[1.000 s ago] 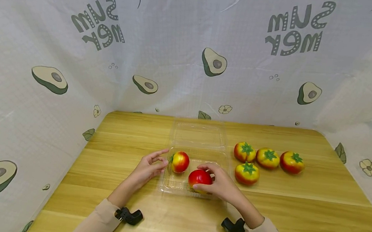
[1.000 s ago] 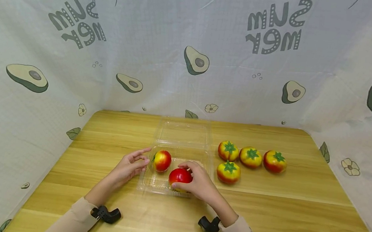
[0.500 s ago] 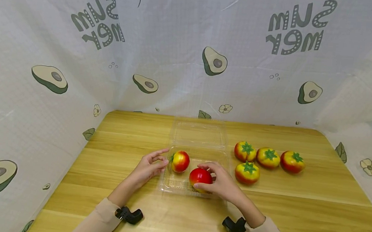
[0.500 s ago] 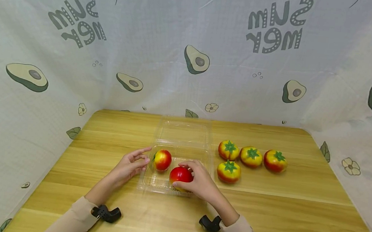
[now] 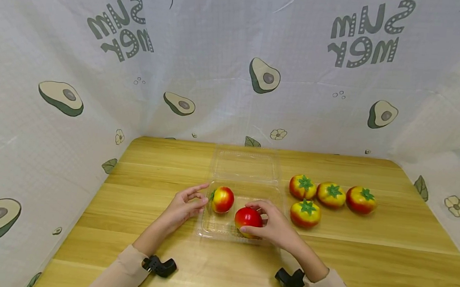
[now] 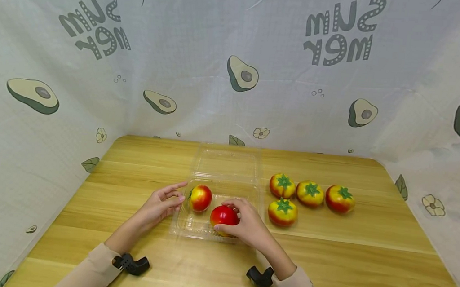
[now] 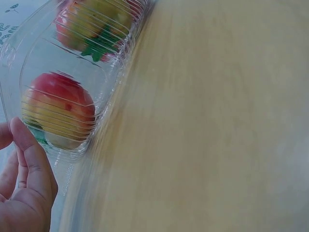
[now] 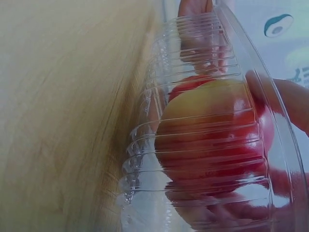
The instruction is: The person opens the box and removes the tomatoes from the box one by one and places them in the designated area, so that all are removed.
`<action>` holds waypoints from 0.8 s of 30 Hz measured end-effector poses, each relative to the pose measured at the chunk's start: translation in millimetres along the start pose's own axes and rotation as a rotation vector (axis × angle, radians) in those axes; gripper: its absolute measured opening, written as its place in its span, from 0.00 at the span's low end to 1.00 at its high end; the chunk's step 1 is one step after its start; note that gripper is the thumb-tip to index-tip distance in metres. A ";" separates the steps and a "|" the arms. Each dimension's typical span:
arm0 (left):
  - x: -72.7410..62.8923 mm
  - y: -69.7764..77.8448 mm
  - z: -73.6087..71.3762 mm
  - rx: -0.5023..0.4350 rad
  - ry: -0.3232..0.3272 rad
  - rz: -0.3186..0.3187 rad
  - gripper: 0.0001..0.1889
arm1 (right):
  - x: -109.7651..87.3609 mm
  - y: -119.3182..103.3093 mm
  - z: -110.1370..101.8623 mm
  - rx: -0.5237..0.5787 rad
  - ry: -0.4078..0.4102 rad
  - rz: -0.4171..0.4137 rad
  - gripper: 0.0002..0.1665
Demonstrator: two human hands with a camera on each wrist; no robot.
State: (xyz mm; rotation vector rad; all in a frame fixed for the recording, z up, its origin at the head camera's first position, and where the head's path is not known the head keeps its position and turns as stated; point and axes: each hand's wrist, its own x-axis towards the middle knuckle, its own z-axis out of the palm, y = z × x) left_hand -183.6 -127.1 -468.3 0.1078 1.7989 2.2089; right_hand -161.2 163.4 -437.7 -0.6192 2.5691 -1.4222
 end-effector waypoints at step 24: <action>0.2 -1.0 -0.9 -0.002 -0.013 0.007 0.29 | -0.3 -0.9 -2.8 0.041 -0.027 0.018 0.36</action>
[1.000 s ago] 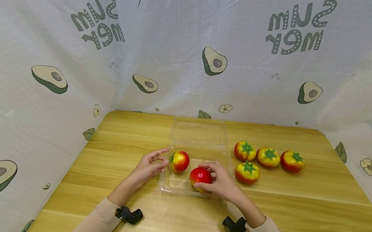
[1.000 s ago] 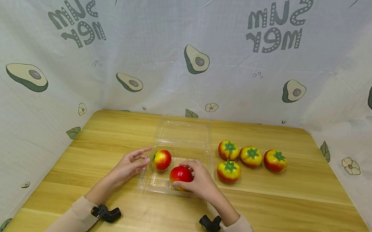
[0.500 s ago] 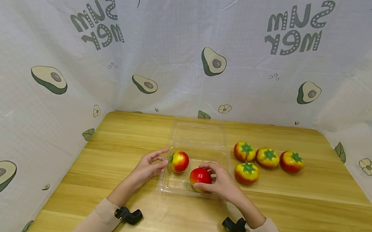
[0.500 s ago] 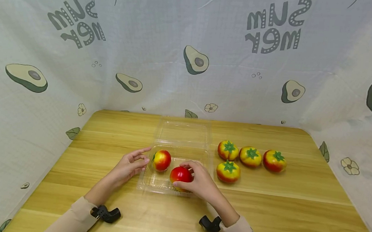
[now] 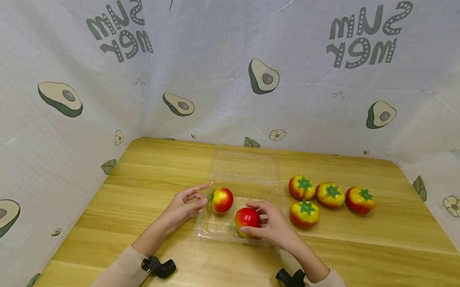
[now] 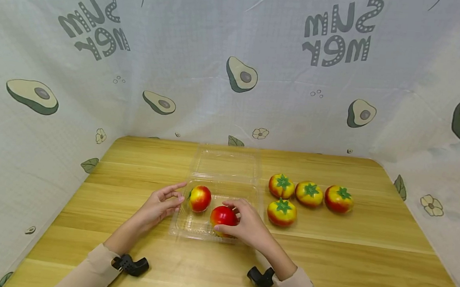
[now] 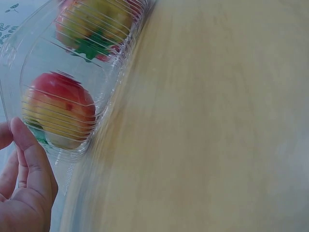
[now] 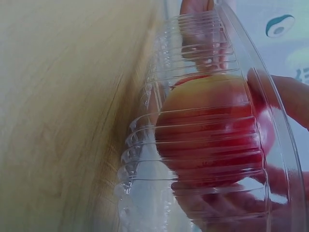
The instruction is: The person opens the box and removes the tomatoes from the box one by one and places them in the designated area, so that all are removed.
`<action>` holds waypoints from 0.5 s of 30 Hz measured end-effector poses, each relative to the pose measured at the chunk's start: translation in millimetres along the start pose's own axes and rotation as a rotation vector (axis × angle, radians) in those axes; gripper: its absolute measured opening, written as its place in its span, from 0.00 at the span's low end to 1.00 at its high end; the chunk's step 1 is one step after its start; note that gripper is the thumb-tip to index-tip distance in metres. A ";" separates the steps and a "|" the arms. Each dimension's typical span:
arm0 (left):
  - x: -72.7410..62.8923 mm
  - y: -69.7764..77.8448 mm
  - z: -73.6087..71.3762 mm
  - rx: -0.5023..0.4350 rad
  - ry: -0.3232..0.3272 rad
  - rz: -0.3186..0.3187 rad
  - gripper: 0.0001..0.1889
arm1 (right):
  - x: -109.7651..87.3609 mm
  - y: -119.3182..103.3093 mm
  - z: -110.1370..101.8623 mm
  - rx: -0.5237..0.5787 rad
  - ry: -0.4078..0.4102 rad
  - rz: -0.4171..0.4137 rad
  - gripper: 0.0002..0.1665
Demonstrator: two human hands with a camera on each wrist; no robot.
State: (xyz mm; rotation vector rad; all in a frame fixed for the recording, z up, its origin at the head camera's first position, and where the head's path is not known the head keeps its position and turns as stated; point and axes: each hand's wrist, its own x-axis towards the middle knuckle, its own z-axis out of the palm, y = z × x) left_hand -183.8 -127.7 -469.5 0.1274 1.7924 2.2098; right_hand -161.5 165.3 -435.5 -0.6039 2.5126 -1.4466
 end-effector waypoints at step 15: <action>0.5 -1.0 -0.5 -0.001 0.000 -0.004 0.30 | 0.1 1.7 -4.0 -0.032 0.005 -0.062 0.33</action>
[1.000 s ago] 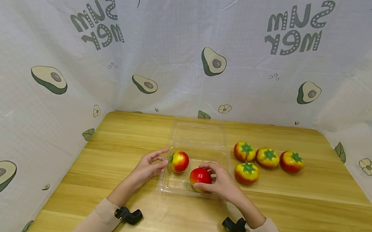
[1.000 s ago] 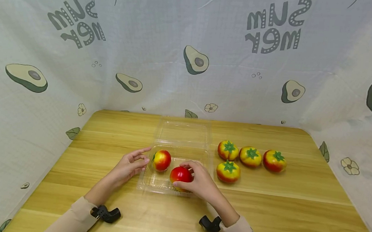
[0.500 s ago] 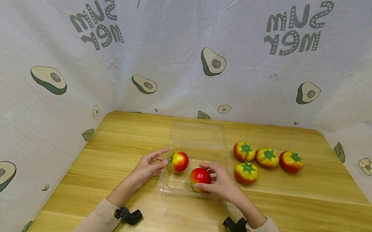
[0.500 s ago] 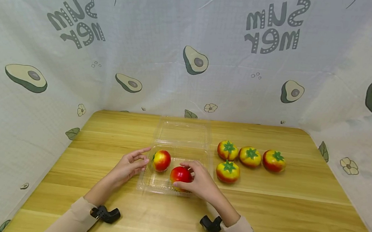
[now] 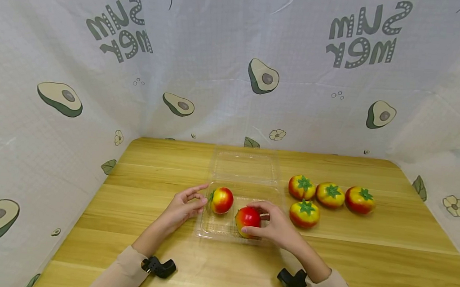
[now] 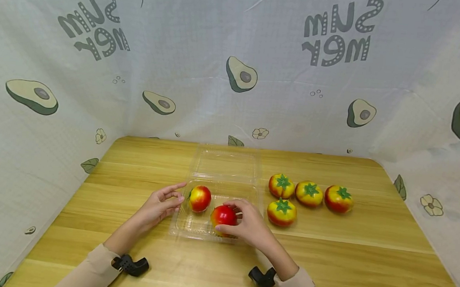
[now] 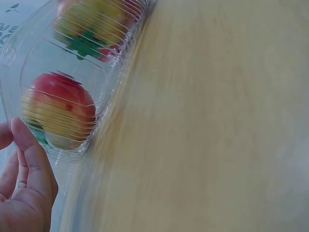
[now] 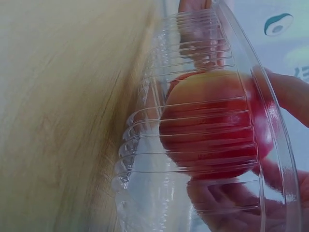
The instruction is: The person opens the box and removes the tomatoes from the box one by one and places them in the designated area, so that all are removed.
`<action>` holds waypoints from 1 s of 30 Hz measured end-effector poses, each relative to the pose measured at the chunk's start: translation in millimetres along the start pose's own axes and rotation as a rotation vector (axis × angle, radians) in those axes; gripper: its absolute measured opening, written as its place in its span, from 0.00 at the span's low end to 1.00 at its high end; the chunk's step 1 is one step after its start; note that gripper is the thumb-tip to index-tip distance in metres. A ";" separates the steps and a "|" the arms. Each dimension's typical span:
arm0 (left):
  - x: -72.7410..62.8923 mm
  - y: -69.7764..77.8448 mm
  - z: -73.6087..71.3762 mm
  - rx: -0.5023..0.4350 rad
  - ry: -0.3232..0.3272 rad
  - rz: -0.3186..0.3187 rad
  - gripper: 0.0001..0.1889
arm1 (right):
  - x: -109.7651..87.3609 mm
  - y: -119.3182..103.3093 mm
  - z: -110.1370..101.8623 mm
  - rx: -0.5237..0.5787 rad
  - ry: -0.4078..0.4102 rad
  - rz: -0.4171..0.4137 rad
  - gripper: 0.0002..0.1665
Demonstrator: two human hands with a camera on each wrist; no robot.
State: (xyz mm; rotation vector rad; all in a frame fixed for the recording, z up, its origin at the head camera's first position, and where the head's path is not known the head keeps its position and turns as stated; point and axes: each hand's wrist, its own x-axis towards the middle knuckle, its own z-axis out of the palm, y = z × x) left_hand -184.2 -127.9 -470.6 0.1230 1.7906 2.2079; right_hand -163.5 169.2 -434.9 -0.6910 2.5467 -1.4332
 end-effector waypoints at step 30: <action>-0.2 0.7 0.7 0.004 0.007 0.001 0.29 | -6.6 -1.7 -10.1 0.102 0.058 0.029 0.35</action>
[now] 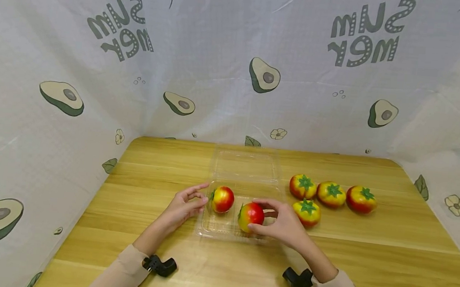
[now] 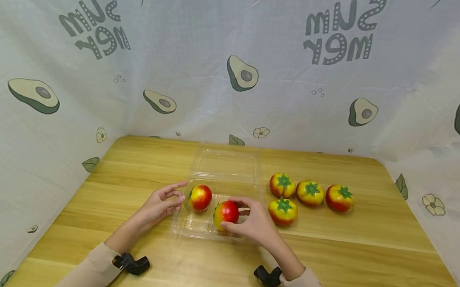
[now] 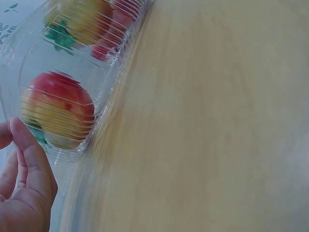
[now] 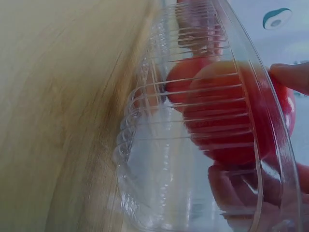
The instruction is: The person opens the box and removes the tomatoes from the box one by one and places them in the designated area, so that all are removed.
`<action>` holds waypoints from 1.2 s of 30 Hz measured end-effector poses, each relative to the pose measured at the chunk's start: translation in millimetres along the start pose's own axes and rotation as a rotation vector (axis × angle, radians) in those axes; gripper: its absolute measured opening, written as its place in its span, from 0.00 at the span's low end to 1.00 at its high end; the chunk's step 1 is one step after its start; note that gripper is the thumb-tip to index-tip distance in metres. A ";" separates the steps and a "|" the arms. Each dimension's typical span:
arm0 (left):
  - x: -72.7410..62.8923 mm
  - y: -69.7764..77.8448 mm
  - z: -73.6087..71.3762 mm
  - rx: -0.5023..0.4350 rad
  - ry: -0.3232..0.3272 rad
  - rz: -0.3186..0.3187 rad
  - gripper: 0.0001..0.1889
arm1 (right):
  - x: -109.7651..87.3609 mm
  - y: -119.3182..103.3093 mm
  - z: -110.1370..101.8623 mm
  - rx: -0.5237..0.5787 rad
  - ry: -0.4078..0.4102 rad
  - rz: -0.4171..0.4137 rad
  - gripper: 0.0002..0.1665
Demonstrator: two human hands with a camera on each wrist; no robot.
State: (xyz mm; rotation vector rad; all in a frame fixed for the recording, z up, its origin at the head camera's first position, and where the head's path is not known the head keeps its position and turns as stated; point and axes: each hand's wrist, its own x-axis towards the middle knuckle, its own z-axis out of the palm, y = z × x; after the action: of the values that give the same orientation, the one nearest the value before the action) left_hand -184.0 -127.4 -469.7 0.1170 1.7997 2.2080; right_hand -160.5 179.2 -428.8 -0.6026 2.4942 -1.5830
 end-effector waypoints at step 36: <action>1.1 0.4 0.3 -0.002 -0.002 0.003 0.29 | -11.9 9.8 -20.3 0.078 0.091 -0.148 0.32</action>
State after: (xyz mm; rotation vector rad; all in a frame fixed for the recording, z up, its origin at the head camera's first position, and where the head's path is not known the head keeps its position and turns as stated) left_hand -185.1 -127.0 -469.4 0.1209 1.7977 2.2110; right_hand -158.6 204.6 -429.7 -0.7348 2.4894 -1.7896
